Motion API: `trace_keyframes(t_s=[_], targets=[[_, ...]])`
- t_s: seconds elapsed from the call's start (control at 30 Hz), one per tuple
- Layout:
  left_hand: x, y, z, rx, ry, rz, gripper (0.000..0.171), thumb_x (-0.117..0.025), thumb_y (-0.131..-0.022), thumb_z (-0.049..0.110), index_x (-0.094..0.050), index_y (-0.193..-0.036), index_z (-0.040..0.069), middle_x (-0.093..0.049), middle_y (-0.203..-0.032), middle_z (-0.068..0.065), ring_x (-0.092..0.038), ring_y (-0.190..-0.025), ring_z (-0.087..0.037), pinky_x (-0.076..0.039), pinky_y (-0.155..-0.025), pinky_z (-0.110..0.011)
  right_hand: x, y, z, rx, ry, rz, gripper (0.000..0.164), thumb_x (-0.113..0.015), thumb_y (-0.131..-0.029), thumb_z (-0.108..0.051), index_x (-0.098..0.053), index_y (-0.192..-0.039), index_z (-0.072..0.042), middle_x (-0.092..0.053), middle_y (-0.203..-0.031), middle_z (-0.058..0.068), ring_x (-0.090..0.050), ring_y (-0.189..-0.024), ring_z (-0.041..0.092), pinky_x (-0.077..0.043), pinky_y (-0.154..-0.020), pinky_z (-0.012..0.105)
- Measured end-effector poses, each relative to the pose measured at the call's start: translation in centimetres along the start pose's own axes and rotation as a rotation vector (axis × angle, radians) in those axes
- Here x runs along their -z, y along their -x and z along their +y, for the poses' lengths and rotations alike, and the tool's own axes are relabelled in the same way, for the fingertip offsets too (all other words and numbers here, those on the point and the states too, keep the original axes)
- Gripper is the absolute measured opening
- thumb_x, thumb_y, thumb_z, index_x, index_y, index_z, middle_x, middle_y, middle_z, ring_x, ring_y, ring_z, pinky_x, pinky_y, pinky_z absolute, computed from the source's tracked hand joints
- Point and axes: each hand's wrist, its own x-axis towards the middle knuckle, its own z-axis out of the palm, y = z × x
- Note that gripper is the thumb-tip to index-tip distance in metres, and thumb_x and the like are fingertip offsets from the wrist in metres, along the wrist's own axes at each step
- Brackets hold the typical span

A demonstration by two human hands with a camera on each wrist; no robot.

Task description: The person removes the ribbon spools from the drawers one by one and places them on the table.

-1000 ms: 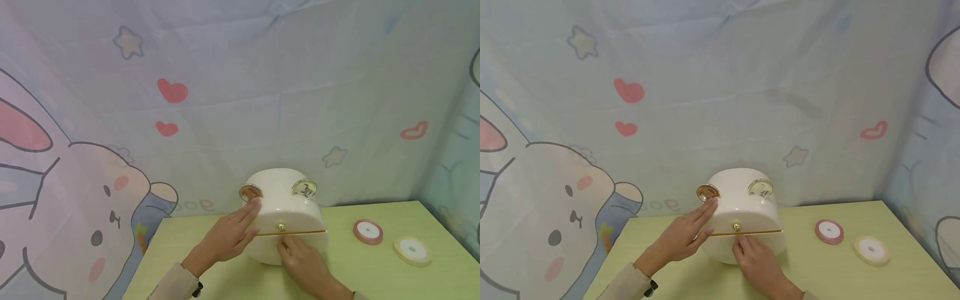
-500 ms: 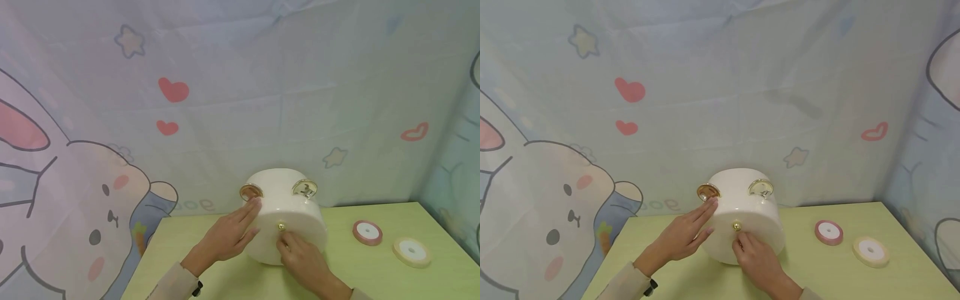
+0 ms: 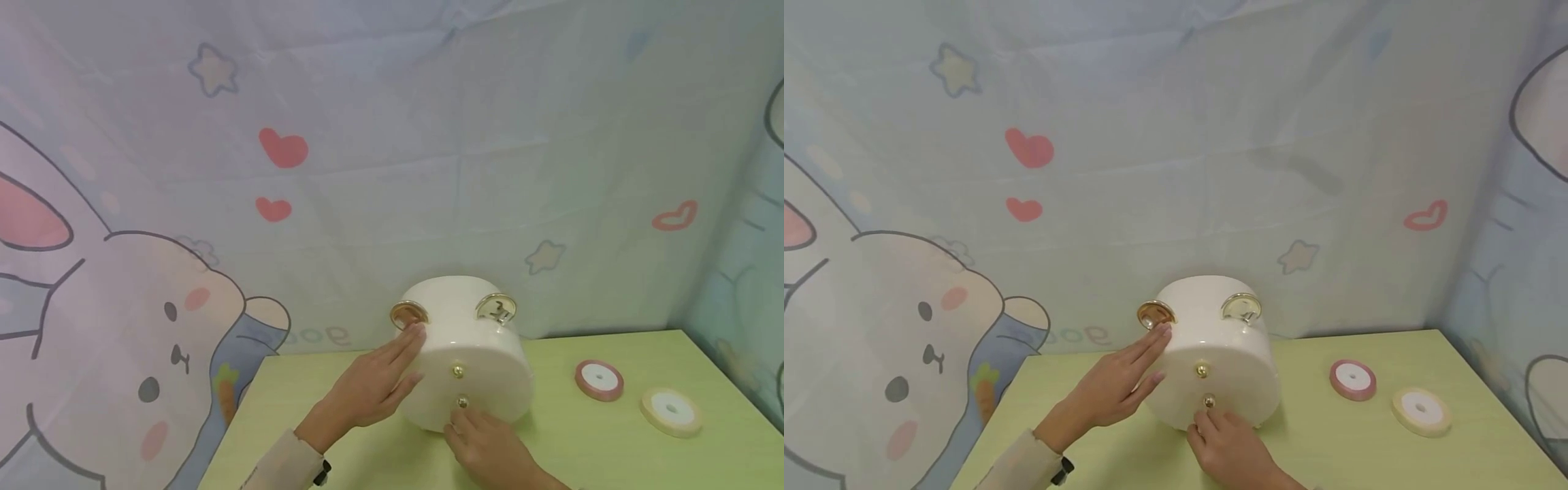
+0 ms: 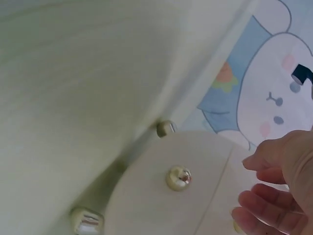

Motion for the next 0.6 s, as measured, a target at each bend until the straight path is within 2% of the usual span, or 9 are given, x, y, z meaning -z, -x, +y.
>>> trace_keyframes(t_s=[0.17, 0.3, 0.43, 0.6], targets=[[-0.1, 0.0, -0.1, -0.009, 0.003, 0.011, 0.061, -0.039, -0.115, 0.038, -0.030, -0.166, 0.005, -0.033, -0.173, -0.010, -0.040, -0.157, -0.024, -0.049, -0.118, -0.041, -0.2, 1.0, -0.6, 0.059, 0.003, -0.142, 0.018, -0.054, -0.090, -0.016, -0.072, -0.092, -0.013, -0.062, -0.090, -0.001, -0.058, -0.072, 0.011, -0.048, -0.056, 0.020], [-0.2, 0.1, -0.2, -0.022, -0.005, 0.030, 0.061, -0.038, -0.115, 0.038, -0.032, -0.165, 0.004, -0.035, -0.172, -0.011, -0.042, -0.156, -0.025, -0.050, -0.117, -0.041, -0.8, 1.6, -0.7, 0.069, 0.040, -0.205, 0.014, -0.063, -0.085, -0.020, -0.072, -0.093, -0.014, -0.061, -0.089, -0.001, -0.057, -0.070, 0.011, -0.047, -0.055, 0.021], [-0.2, 0.1, -0.2, -0.020, -0.003, 0.029, 0.061, -0.038, -0.115, 0.038, -0.031, -0.165, 0.005, -0.034, -0.172, -0.010, -0.041, -0.157, -0.024, -0.050, -0.117, -0.041, -1.5, 2.1, -0.5, 0.057, 0.089, -0.199, 0.014, -0.058, -0.085, -0.018, -0.070, -0.088, -0.012, -0.062, -0.092, 0.002, -0.061, -0.074, 0.016, -0.053, -0.062, 0.025], [0.0, 0.1, -0.1, -0.013, 0.000, 0.018, 0.061, -0.038, -0.115, 0.038, -0.030, -0.166, 0.005, -0.033, -0.173, -0.010, -0.041, -0.157, -0.025, -0.049, -0.118, -0.041, -2.1, 2.6, 0.1, 0.062, 0.116, -0.154, 0.030, -0.041, -0.095, -0.009, -0.071, -0.089, -0.009, -0.068, -0.101, 0.007, -0.068, -0.089, 0.021, -0.060, -0.081, 0.030]])
